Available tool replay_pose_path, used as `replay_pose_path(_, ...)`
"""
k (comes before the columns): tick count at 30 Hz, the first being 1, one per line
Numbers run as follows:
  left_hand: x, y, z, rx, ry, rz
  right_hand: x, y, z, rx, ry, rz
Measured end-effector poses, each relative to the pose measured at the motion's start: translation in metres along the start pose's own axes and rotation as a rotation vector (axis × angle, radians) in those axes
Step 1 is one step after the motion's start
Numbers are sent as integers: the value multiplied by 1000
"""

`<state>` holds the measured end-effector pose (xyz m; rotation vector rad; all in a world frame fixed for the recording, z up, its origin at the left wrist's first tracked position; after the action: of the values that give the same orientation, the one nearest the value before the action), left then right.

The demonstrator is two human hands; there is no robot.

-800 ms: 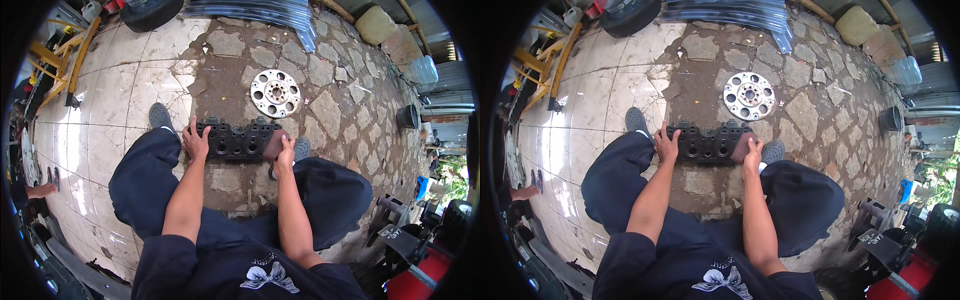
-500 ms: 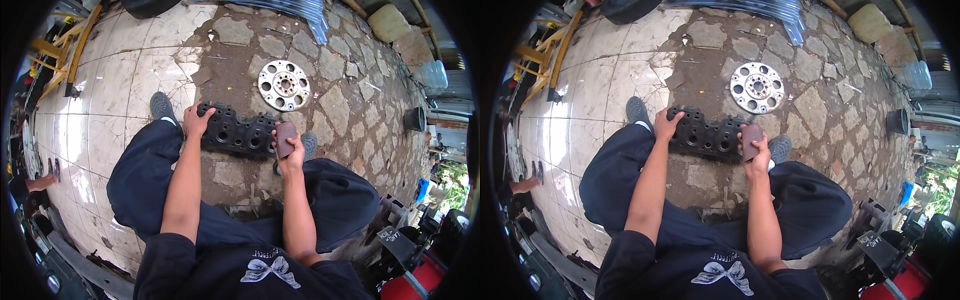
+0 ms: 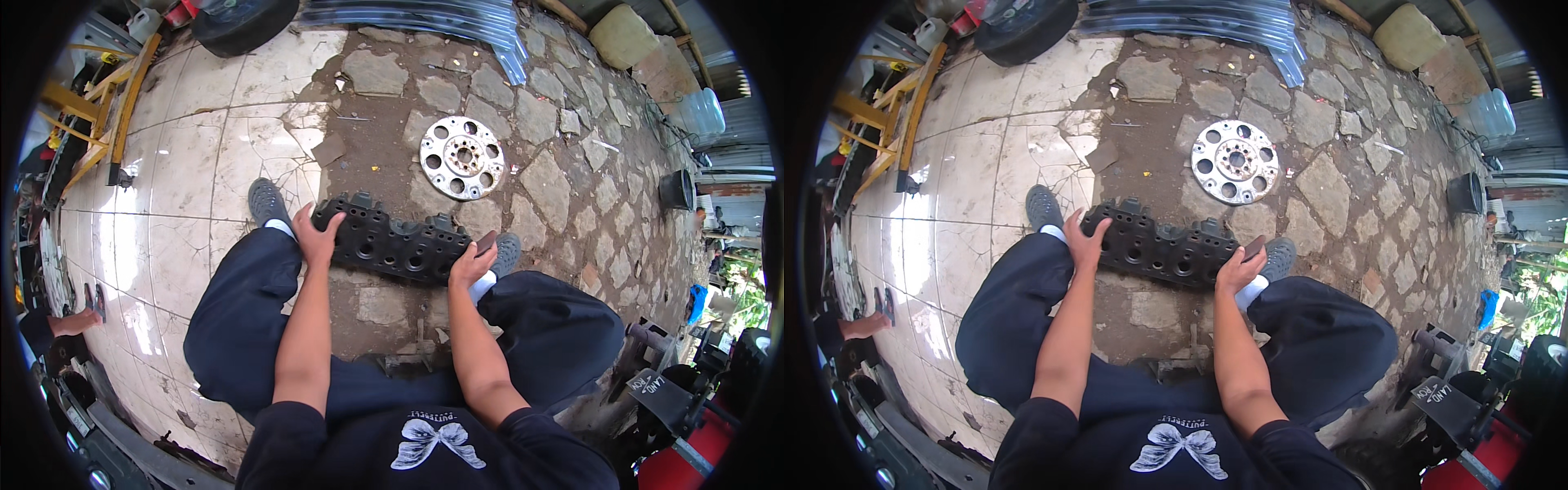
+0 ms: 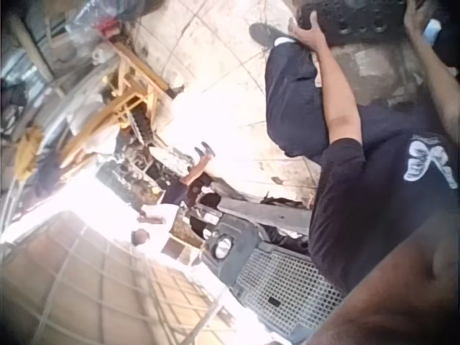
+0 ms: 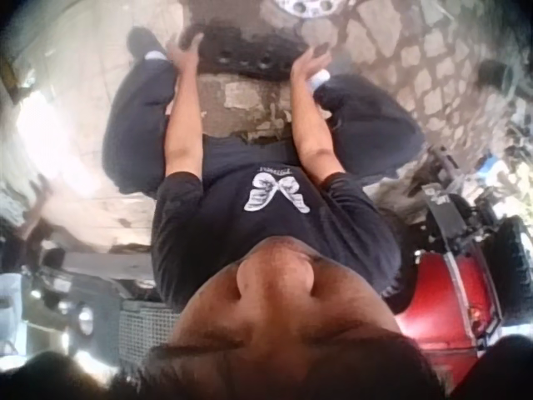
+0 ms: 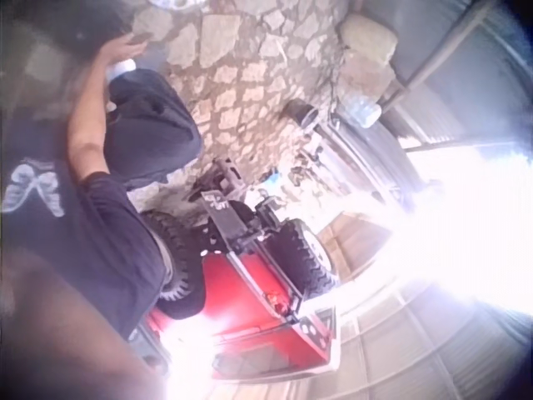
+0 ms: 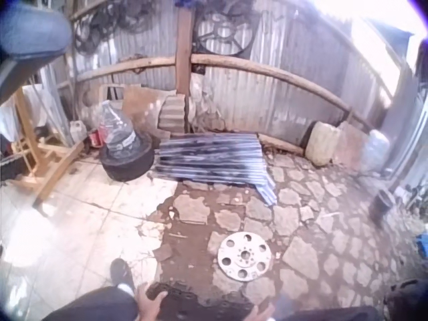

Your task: The person scrubs the surface of a dark metal engine part with a small abrasive pad while sitting on the floor. They repeatedly rub the top surface and edges of the part, occasionally lifting the pad to inspect the area.

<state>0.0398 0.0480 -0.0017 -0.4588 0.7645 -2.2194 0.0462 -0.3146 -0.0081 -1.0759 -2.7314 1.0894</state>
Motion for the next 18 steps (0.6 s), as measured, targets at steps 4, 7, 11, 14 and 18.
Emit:
replay_pose_path(4,2,-13,-39,-82,-287,-210,4,3,15,-122,81,-57)
replay_pose_path(7,1,-12,-34,14,-340,-266,-2,-1,21,-264,146,-183)
replay_pose_path(11,6,-1,-32,233,-352,-172,-10,8,21,-215,-10,-278)
replay_pose_path(14,0,-2,-33,178,-437,-192,-31,20,-3,-16,47,-397)
replay_pose_path(18,-2,5,-7,150,-527,-162,-47,23,-21,135,119,-416)
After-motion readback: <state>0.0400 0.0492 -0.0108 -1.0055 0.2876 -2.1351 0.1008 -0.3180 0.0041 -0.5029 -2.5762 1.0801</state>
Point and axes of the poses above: each hand's wrist, its own x-axis away from the middle knuckle, its own y-axis out of the palm, z = x × y, the point moved 2 cm from there along -x, towards the middle knuckle, and after that the axes turned 10 degrees about -y, right-handed, at the moved point
